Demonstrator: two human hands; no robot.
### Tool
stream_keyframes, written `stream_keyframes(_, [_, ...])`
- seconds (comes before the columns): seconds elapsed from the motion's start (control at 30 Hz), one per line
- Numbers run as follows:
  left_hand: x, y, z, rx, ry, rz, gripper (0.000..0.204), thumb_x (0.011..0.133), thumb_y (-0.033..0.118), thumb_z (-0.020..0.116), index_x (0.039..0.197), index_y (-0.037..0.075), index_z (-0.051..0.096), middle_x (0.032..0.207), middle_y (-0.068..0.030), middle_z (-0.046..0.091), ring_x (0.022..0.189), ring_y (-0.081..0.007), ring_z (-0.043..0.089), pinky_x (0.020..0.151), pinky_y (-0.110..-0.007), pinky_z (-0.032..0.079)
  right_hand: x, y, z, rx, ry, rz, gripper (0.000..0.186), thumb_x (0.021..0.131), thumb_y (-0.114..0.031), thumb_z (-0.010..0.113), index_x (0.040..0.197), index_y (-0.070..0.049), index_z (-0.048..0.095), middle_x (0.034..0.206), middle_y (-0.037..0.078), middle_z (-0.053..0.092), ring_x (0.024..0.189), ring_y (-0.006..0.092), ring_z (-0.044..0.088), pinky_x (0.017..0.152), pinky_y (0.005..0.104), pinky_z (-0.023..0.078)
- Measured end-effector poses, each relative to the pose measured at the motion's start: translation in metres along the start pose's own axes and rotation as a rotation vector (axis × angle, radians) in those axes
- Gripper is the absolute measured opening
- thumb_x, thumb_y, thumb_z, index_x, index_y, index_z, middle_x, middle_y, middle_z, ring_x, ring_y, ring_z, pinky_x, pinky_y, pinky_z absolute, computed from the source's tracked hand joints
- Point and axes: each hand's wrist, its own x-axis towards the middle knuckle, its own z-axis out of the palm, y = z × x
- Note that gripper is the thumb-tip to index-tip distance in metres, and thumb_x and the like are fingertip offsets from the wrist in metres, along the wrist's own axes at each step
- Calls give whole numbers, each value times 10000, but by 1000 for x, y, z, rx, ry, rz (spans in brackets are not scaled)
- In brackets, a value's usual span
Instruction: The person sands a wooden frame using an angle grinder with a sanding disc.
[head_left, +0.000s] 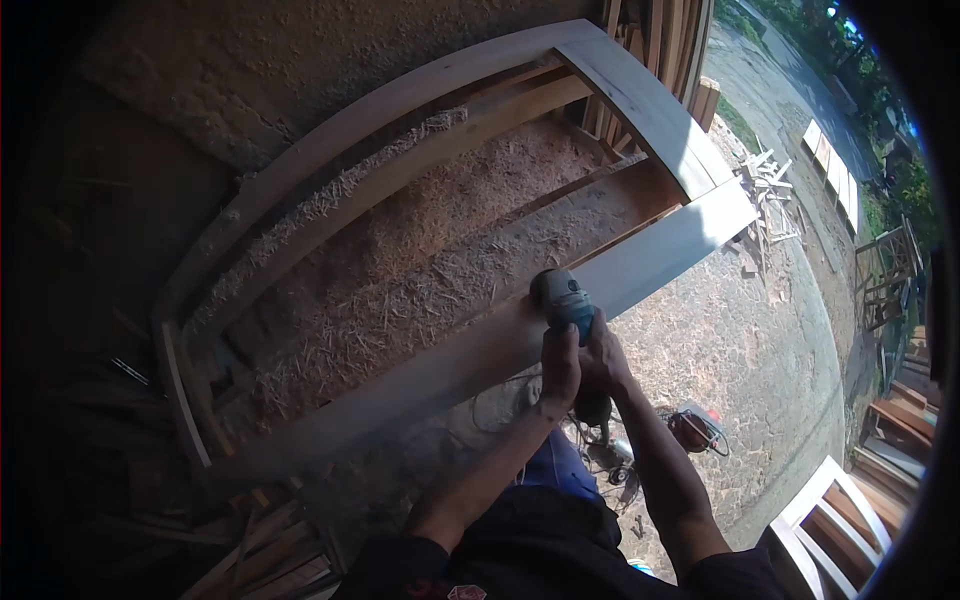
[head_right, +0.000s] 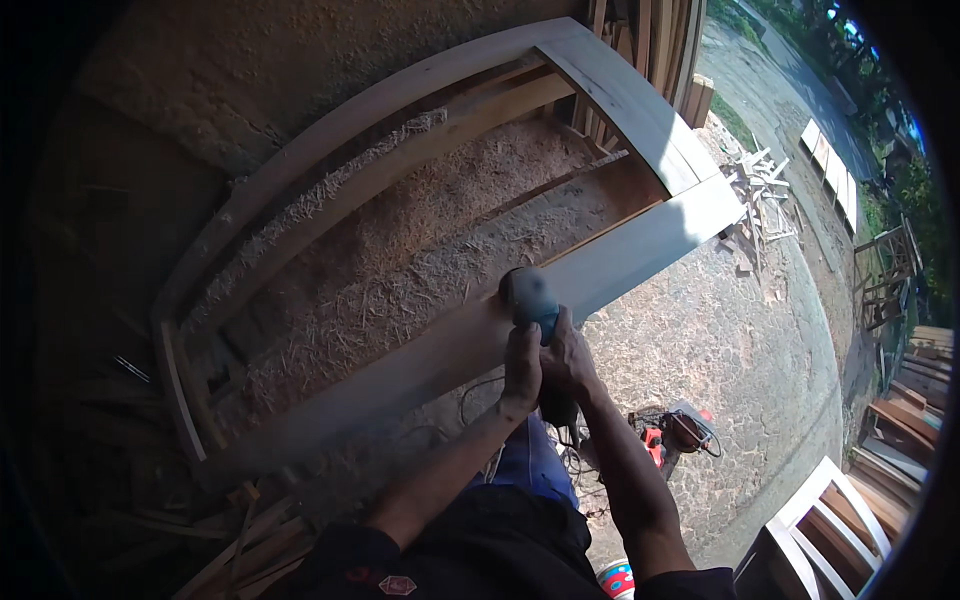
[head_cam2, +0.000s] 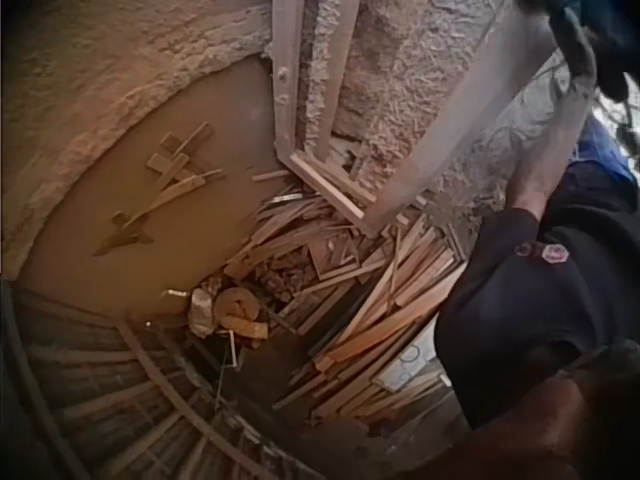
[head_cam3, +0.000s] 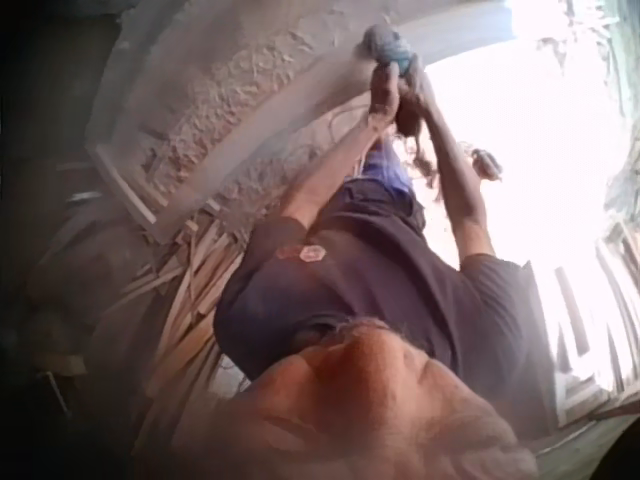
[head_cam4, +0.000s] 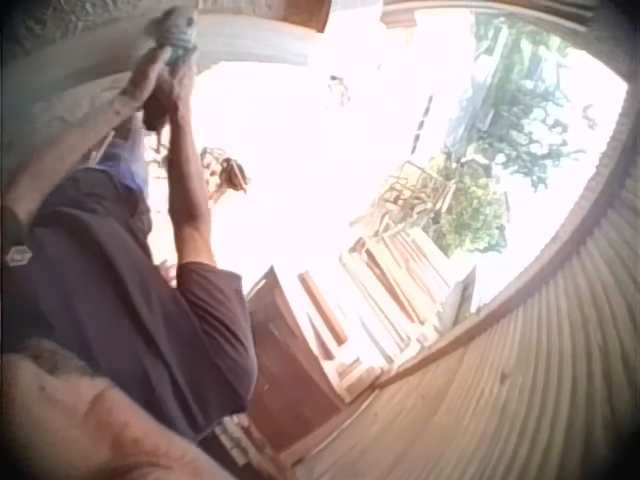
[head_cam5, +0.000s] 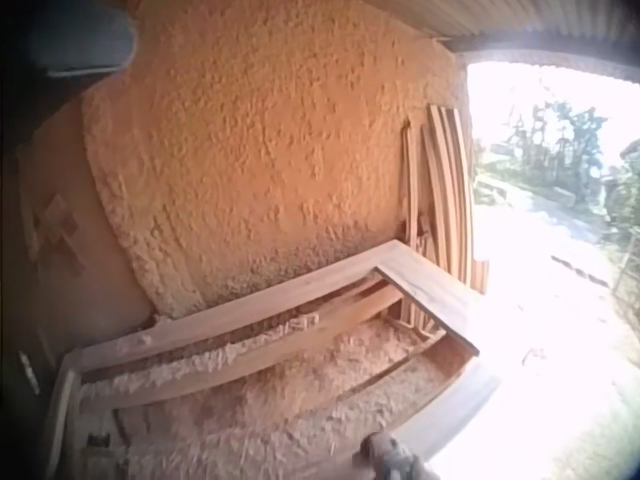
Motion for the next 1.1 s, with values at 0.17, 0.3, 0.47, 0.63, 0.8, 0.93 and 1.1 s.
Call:
stream_keyframes(0.17, [33, 11, 66, -14, -319, -124, 578, 1049, 486, 494, 1289, -38, 528, 1289, -276, 587, 1246, -388, 558, 1033, -445, 432, 23, 43, -60, 109, 172, 110, 587, 890, -428, 726, 1254, -29, 497, 1086, 200, 667, 977, 310, 677, 827, 441, 537])
stream_keyframes(0.3, [40, -6, 12, 1014, -104, 494, 782, 1038, 540, 416, 1537, -57, 340, 1599, -274, 335, 1507, -418, 279, 1232, -558, 190, 9, 46, -68, 314, 287, 158, 631, 929, -414, 691, 1386, -20, 509, 1210, 133, 627, 1091, 225, 603, 944, 388, 487])
stream_keyframes(0.47, [30, -32, -96, 1260, -53, 524, 842, 1019, 542, 429, 1573, -68, 259, 1661, -253, 210, 1562, -399, 144, 1268, -517, 65, -36, 27, -40, 252, 328, 200, 668, 952, -423, 666, 1446, -17, 477, 1337, 160, 577, 1205, 240, 554, 1033, 378, 431])
stream_keyframes(0.63, [-24, -35, -180, 1261, -106, 465, 853, 1012, 558, 427, 1584, -50, 248, 1671, -241, 194, 1568, -388, 132, 1273, -497, 62, -74, -5, 21, 454, 264, 258, 629, 985, -399, 646, 1453, -18, 469, 1313, 133, 588, 1176, 219, 560, 1000, 364, 449])
stream_keyframes(0.8, [-78, -38, -281, 1278, -94, 466, 860, 1006, 559, 444, 1582, -52, 256, 1656, -252, 235, 1557, -399, 174, 1269, -503, 113, -113, -44, 96, 413, 228, 211, 620, 973, -413, 653, 1428, -25, 488, 1242, 117, 608, 1088, 211, 571, 938, 355, 466])
stream_keyframes(0.93, [-110, -38, -371, 1330, -126, 456, 854, 999, 541, 474, 1527, -114, 323, 1606, -314, 288, 1532, -426, 217, 1267, -523, 140, -151, -75, 160, 408, 204, 195, 618, 961, -396, 654, 1421, -16, 490, 1232, 123, 606, 1072, 211, 571, 927, 358, 472])
stream_keyframes(1.1, [-129, -52, -491, 1322, 20, 383, 859, 990, 490, 529, 1534, -127, 282, 1608, -323, 267, 1531, -444, 197, 1272, -512, 144, -182, -107, 228, 490, 122, 216, 600, 955, -380, 666, 1393, -7, 494, 1200, 115, 606, 1036, 199, 573, 891, 354, 481])
